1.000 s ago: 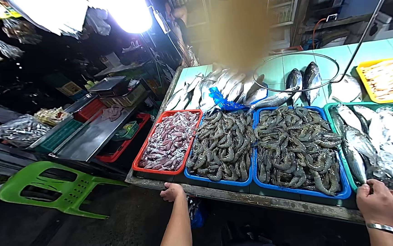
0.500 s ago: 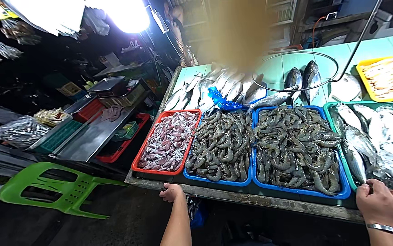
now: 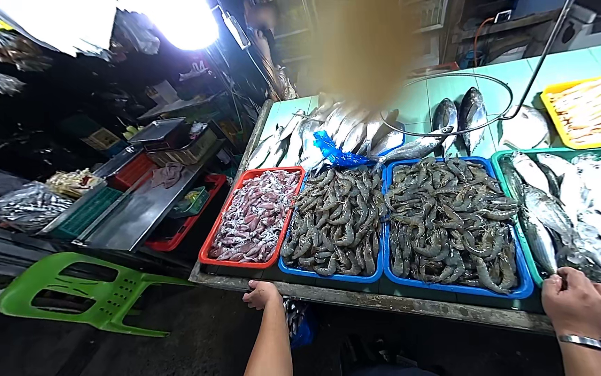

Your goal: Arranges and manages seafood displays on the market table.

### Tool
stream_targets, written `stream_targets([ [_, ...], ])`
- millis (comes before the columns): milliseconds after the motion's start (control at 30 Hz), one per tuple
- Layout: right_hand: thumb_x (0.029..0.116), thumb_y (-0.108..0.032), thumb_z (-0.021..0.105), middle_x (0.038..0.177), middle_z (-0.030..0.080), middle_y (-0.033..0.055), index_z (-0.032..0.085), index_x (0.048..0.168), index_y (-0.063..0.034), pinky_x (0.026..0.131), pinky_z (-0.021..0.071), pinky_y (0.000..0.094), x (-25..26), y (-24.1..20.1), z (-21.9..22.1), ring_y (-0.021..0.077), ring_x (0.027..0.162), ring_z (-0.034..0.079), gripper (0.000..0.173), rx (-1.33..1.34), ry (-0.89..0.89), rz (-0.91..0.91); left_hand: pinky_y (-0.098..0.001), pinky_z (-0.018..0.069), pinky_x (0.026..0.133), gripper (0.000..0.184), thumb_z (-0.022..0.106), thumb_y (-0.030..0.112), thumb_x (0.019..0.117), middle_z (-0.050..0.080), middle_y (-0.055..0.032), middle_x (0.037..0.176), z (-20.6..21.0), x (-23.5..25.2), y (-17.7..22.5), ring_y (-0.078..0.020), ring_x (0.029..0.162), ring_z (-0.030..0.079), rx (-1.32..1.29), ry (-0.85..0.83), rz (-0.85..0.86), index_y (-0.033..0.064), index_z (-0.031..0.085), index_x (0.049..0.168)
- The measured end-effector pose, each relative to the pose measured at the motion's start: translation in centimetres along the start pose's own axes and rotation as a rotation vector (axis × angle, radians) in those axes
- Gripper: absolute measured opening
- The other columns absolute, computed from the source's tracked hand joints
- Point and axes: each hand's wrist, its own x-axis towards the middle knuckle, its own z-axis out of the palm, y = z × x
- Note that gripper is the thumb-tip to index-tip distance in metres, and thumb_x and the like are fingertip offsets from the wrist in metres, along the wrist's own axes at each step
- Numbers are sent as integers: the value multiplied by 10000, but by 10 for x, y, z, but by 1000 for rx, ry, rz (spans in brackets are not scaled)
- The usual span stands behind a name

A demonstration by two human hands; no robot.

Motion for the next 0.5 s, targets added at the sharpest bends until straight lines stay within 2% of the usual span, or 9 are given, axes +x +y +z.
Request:
stream_targets([
  [500, 996, -331, 379, 1092, 727, 196, 698, 1124, -42, 1079, 334, 633, 1, 1, 2, 432, 1096, 637, 448, -10, 3, 0, -521, 486, 1030, 652, 389, 505, 1078, 507, -282, 1466, -1, -1, 1, -411, 1336, 531, -12, -3, -4, 13, 436, 1504],
])
